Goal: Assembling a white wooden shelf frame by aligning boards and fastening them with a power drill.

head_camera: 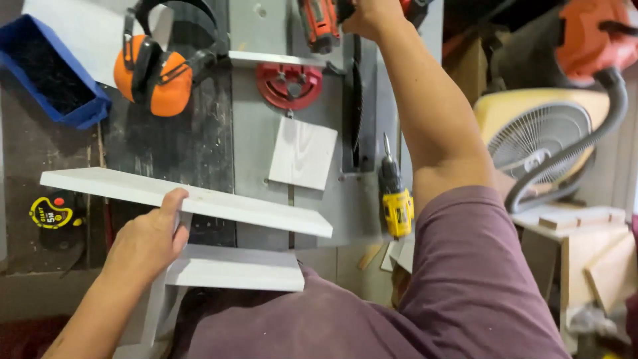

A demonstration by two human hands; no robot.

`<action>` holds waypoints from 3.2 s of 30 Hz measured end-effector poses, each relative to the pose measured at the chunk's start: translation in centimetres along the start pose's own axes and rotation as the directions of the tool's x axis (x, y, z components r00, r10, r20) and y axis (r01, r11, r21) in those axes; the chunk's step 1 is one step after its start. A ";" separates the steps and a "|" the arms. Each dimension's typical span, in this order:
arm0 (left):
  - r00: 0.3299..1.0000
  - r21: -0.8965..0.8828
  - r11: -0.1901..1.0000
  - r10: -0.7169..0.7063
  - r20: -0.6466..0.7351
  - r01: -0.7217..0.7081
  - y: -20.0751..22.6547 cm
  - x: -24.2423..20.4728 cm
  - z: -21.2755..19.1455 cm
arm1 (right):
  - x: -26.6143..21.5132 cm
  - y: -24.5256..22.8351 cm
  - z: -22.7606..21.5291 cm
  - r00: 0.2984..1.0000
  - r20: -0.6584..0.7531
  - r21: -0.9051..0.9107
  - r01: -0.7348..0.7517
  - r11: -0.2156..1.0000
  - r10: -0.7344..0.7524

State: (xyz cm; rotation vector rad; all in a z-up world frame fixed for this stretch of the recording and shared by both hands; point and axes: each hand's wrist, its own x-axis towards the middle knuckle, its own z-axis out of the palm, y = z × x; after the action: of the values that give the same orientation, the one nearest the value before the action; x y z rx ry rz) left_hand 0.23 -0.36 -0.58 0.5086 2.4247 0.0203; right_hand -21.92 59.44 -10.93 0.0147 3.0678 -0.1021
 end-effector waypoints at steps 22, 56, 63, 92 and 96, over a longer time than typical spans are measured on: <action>1.000 -0.010 1.000 0.005 -0.027 -0.006 0.7 0.6 0.1 | -12.5 -16.1 -2.3 0.982 -0.104 -0.049 0.155 0.987 -0.159; 0.943 -0.312 0.908 -0.321 -0.093 0.279 2.9 -0.1 -4.9 | -24.8 0.9 -1.1 0.827 0.188 0.180 -0.560 0.809 0.530; 0.864 -0.525 0.796 -0.460 -0.202 0.301 2.9 -0.8 -2.6 | -32.8 -11.3 0.4 0.804 -0.567 0.217 -0.064 0.974 0.179; 0.903 -0.671 0.728 -0.372 -0.214 0.141 2.1 -0.1 -3.4 | -13.3 -18.9 -2.8 0.977 0.027 0.497 -0.198 0.845 0.213; 0.912 -0.679 0.734 -0.288 -0.291 0.016 0.5 0.7 -2.0 | -11.9 -18.7 -1.3 0.974 -0.132 0.402 -0.119 0.908 0.186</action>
State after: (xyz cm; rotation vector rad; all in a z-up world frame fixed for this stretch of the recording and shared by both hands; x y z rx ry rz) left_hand -1.31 0.58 0.61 -0.0497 2.5840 0.9727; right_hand -10.37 40.74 -7.58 0.3014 3.1355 -0.7399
